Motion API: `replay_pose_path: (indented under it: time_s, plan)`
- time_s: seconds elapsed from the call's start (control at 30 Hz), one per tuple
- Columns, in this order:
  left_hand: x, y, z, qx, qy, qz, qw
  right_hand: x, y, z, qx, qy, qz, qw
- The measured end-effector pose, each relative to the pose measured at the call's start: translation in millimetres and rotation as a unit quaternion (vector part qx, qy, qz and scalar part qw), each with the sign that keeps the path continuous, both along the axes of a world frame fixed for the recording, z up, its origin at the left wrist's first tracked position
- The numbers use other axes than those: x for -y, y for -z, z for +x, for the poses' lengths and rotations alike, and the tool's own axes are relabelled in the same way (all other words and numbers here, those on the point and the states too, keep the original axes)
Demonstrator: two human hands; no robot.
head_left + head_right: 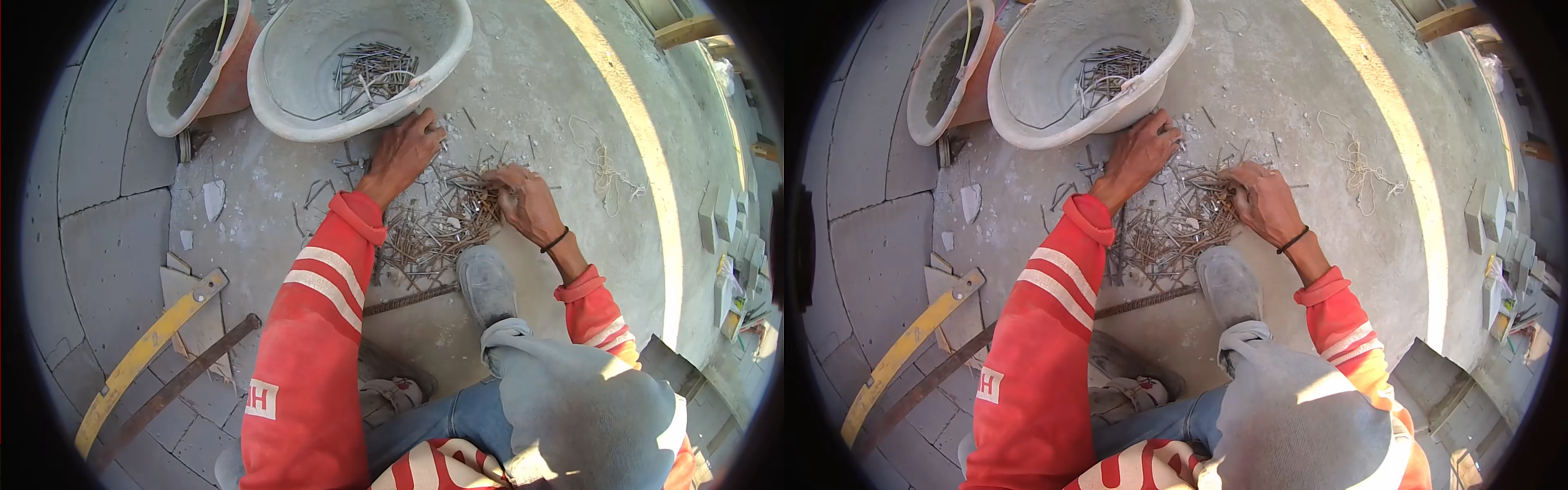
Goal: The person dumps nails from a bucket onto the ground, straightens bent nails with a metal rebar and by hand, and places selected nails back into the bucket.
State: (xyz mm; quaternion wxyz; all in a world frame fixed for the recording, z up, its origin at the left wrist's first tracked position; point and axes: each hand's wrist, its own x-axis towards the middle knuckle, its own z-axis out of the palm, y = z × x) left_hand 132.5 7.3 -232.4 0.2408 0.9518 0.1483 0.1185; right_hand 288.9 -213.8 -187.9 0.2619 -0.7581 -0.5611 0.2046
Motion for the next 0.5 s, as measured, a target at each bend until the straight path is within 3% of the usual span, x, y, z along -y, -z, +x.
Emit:
replay_pose_path:
  time_s: [0.03,0.17,0.33,0.4,0.47,0.5]
  plan:
    - [-1,1,1,-0.014,0.004,0.013,1.0,4,-1,3,-0.068,0.068,0.017,0.995]
    - [-2,6,0,-0.032,0.038,0.065,0.997,20,18,38,0.021,0.206,0.016,0.978]
    - [6,-5,-10,0.045,0.006,0.047,0.998,10,37,70,0.033,0.244,-0.025,0.969]
    - [8,-19,-16,0.078,0.001,0.044,0.996,1,41,71,0.104,0.231,-0.061,0.965]
    - [10,-36,-25,0.041,-0.024,-0.067,0.997,-4,43,70,0.109,0.226,-0.084,0.964]
    - [12,-51,-28,0.039,-0.026,-0.065,0.997,-6,45,70,0.115,0.222,-0.108,0.962]
